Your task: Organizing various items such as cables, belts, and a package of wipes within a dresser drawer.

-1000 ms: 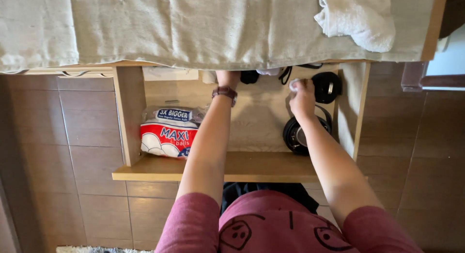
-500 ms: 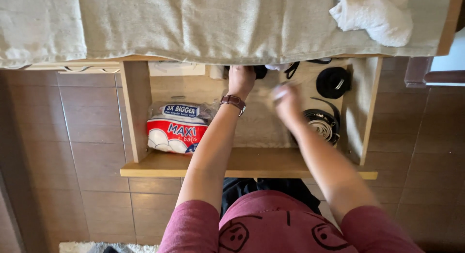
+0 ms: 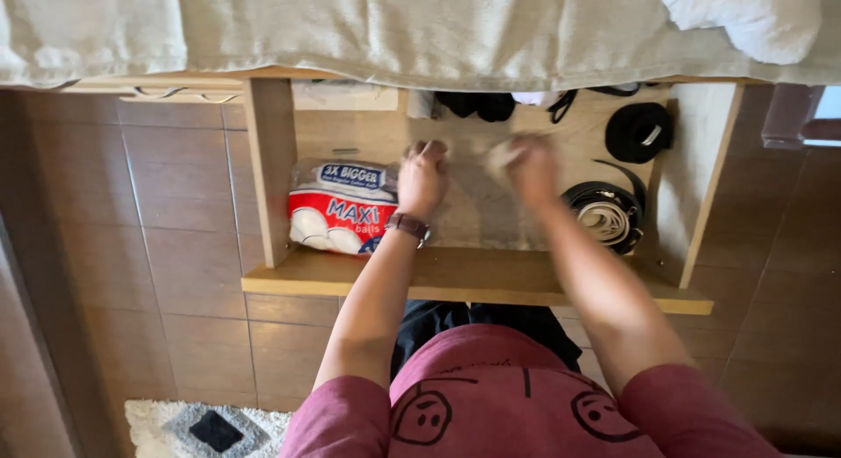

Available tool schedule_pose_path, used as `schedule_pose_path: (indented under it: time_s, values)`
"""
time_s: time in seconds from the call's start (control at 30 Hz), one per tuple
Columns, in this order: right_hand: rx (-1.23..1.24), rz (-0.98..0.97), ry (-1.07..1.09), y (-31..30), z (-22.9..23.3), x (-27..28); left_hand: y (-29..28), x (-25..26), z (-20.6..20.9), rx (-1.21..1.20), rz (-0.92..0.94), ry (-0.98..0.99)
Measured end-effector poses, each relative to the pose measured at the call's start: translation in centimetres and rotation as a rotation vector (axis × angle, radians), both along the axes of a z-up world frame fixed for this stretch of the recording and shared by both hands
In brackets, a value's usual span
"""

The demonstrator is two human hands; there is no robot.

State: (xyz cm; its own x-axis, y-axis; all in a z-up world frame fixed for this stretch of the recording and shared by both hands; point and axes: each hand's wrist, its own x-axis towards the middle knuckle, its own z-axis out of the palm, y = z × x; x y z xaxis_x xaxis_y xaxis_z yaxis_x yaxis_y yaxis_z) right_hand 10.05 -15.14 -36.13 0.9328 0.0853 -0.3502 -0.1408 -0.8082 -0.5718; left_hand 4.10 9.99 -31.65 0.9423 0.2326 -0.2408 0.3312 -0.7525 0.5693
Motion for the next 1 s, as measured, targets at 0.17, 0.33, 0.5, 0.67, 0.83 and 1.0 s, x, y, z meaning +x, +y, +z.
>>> schedule_pose_path:
  time_s: [0.17,0.33,0.5,0.67,0.83,1.0]
  values:
    - [-0.073,0.056,-0.38,0.4,-3.1,1.6,4.6,-3.8,4.6,0.416,-0.281,0.245]
    - [0.047,0.383,-0.419,11.1,-2.7,-7.1,7.5,-6.4,9.1,0.445,-0.458,0.444]
    - [0.237,0.59,0.137,14.0,-1.7,-7.1,9.8,-8.0,3.1,0.469,-0.499,0.492]
    - [-0.044,0.577,-0.186,17.0,-4.3,-2.5,11.1,-7.8,0.1,0.429,-0.388,0.352]
    - [-0.114,0.751,-0.385,17.5,-1.4,-6.3,15.1,-2.2,-1.3,0.362,-0.028,0.079]
    - [-0.09,0.901,-0.083,14.4,7.6,-8.0,17.2,-0.6,-5.0,0.453,-0.102,0.224]
